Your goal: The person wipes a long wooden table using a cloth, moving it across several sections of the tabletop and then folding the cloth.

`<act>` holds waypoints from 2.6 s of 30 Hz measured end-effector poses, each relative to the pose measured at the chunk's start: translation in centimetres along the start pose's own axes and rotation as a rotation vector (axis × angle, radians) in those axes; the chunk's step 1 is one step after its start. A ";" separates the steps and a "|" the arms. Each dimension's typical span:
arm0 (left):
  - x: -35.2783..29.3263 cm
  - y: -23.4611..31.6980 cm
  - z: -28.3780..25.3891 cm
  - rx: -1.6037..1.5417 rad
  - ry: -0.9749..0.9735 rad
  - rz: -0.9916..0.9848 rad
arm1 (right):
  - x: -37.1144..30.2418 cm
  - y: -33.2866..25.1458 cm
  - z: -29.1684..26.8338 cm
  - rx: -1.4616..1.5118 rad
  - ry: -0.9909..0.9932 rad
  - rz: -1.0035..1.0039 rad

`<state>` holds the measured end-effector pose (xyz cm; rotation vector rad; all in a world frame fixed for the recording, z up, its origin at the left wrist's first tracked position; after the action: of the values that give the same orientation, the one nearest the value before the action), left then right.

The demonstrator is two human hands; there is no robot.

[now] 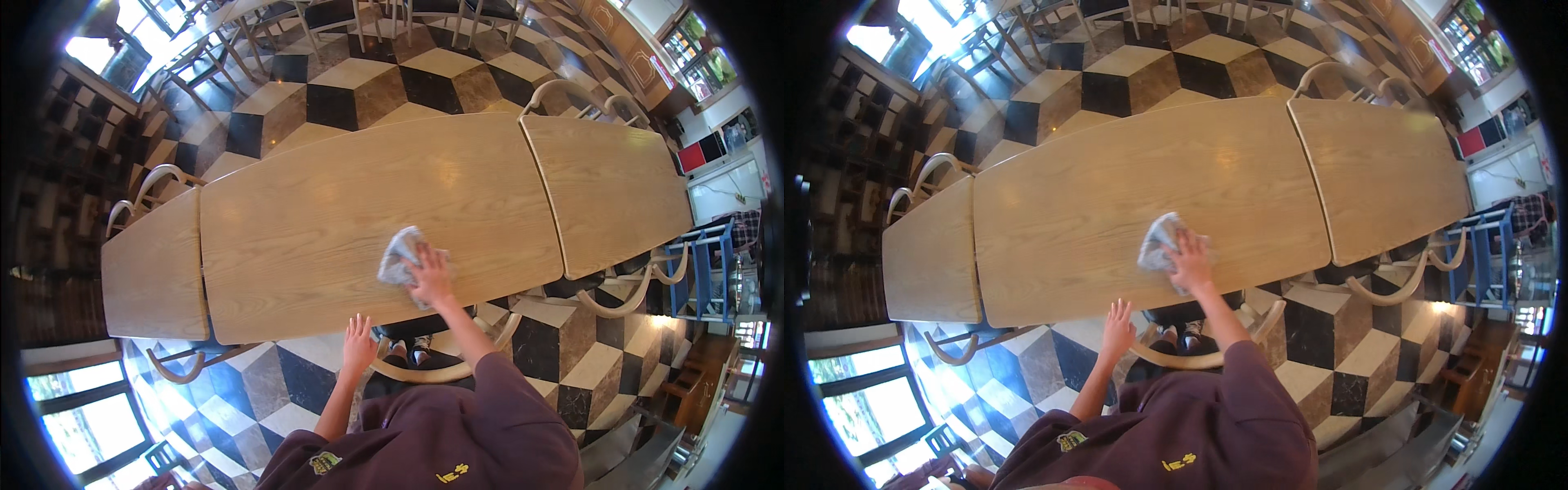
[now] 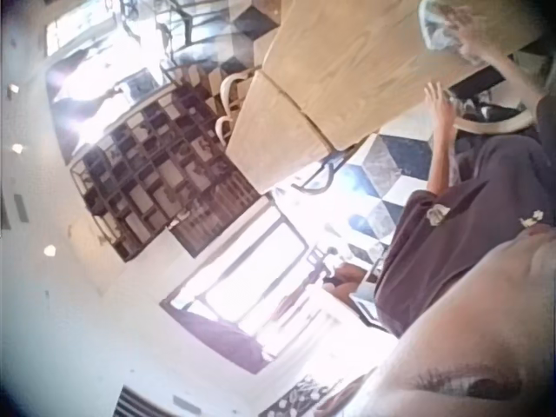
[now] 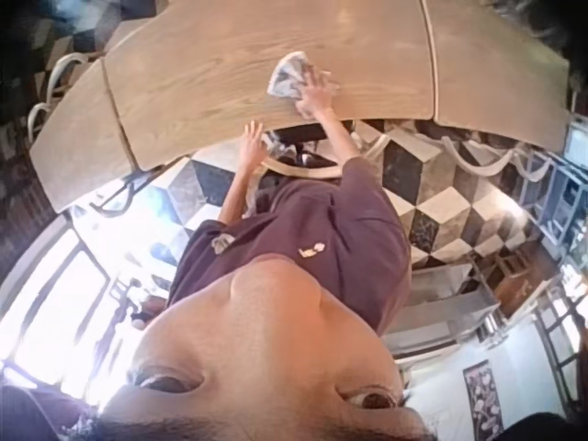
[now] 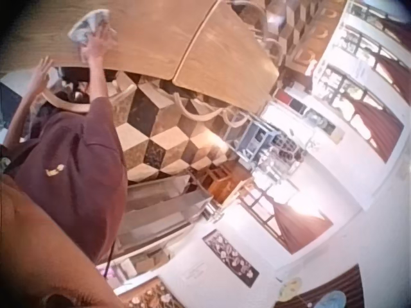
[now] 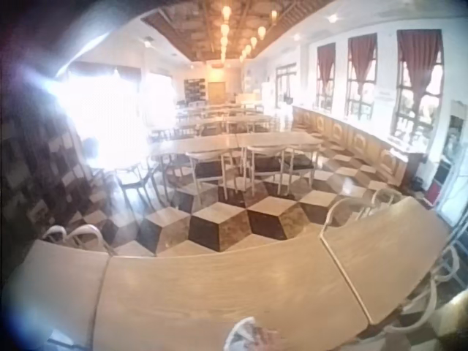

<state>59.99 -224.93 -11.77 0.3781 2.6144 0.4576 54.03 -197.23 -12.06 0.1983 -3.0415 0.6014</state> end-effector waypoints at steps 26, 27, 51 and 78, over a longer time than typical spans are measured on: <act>-4.4 -12.4 -6.3 -0.400 0.046 0.071 | -3.6 -6.0 3.8 -0.307 0.312 0.872; -4.8 -14.4 -6.6 -0.401 0.062 0.066 | -2.9 -8.4 4.7 -0.295 0.316 0.854; -7.0 -31.2 -10.4 -0.175 0.013 -0.039 | 7.5 -39.6 16.8 0.093 -0.003 -0.084; -3.8 -36.6 -15.0 -0.233 -0.035 -0.037 | 10.0 -21.4 11.6 -0.254 0.273 0.929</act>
<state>49.25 -263.18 -11.50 0.2575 2.4945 0.7266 46.86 -222.44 -14.12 -1.2292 -2.7414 0.2010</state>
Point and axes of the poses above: each hand's wrist, its own x-axis towards the middle knuckle, its own z-axis out of the palm, y = z × x, the point moved 2 cm from there along x, towards the middle knuckle, and after that the axes turned 10 degrees about -z, right-handed, at the moved point
